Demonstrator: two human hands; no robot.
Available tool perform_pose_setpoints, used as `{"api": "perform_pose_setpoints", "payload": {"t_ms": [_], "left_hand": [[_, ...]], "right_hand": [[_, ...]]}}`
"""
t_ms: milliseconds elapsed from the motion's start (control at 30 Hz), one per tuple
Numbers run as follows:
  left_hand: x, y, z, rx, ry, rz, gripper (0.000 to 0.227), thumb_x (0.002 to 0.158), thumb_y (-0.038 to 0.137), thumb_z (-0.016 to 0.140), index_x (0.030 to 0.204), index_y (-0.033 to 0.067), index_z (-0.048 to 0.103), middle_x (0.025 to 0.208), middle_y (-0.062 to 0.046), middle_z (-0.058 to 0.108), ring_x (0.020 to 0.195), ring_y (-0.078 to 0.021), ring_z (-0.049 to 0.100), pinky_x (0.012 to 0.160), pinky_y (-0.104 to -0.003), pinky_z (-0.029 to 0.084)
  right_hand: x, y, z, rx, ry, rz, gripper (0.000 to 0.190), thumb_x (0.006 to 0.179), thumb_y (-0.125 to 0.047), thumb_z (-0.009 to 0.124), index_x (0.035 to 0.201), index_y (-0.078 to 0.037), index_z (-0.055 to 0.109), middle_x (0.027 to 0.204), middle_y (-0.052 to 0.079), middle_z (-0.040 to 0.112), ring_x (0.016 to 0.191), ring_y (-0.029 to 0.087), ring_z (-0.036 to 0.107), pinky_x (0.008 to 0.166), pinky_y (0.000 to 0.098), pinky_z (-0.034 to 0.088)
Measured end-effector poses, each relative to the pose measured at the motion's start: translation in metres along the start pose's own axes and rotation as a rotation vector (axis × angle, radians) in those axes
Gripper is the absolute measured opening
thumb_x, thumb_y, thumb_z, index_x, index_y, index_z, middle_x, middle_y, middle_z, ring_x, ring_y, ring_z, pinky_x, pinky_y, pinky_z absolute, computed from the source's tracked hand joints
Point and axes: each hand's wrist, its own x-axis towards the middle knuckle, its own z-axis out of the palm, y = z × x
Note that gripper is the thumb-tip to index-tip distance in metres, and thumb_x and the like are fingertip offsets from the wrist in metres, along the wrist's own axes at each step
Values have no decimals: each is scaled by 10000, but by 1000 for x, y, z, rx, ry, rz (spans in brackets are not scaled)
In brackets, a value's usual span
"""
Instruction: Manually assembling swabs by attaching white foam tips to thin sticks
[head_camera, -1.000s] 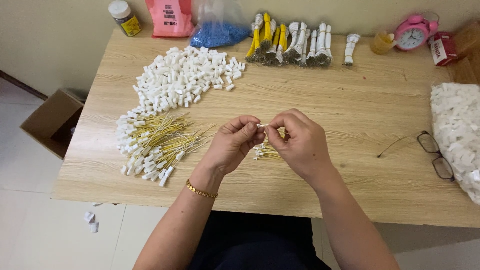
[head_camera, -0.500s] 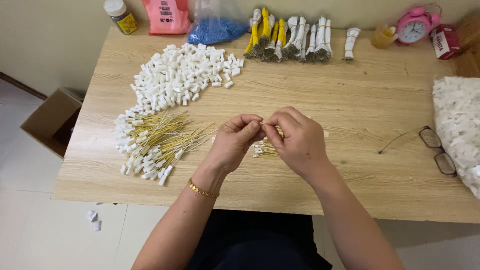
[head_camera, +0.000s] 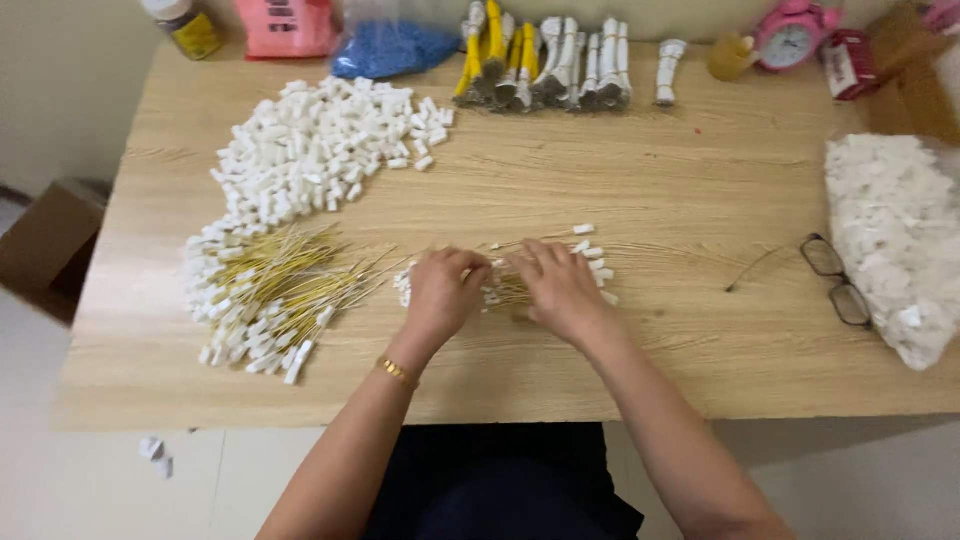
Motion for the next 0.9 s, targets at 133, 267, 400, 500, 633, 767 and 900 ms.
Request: {"api": "perform_pose_setpoints", "payload": {"t_ms": [133,267,400,500,633,767,900], "left_hand": [[-9,-2,-8,-4,-2,41,121,850,369,717,916,270,738,867,17,692,849,-236,690,722,-361,550],[-15,9,-34,-148,24,-50,135,841,225,710,970,190,733,912,-52,708,915,-303,677,791,-415,529],[-21,14,-51,-174,27,-91,146,831,172,707,973,154,738,894,-87,713,907,-327,672,802,-429,520],[-27,18,-62,-203,-1,-147,149,842,161,689,982,148,738,901,-95,727,918,-327,677,818,-436,515],[-31,12,-59,-191,56,-121,126,837,153,663,950,148,719,948,-20,731,902,-217,662,826,-358,469],[-28,15,-73,-204,90,-91,102,842,126,679,938,140,710,914,-19,735,853,-203,672,777,-349,489],[-34,3,-81,-172,81,-218,126,850,149,662,961,153,723,942,-1,729,932,-191,635,798,-335,469]], "right_hand": [[12,14,22,-31,95,-48,686,753,-246,791,1356,-159,475,1408,197,440,1324,433,365,1001,609,335],[31,47,54,-127,131,-70,574,881,-490,602,1364,-211,467,1391,138,478,1334,361,385,1062,604,259],[41,78,80,-115,361,-103,376,897,-350,608,1237,-193,570,1213,51,595,1154,266,554,949,461,422],[36,104,80,-152,346,32,224,928,-273,570,1108,-156,634,1080,70,619,1008,274,619,826,428,501],[35,123,12,367,226,533,575,994,-479,213,1225,-167,636,1064,122,682,854,285,627,571,351,510],[34,224,51,209,419,726,406,959,-390,471,942,-39,674,849,192,662,739,387,610,646,507,438],[27,308,74,-349,408,673,324,854,-323,606,1093,-110,650,902,162,658,761,417,636,540,525,487]]}}
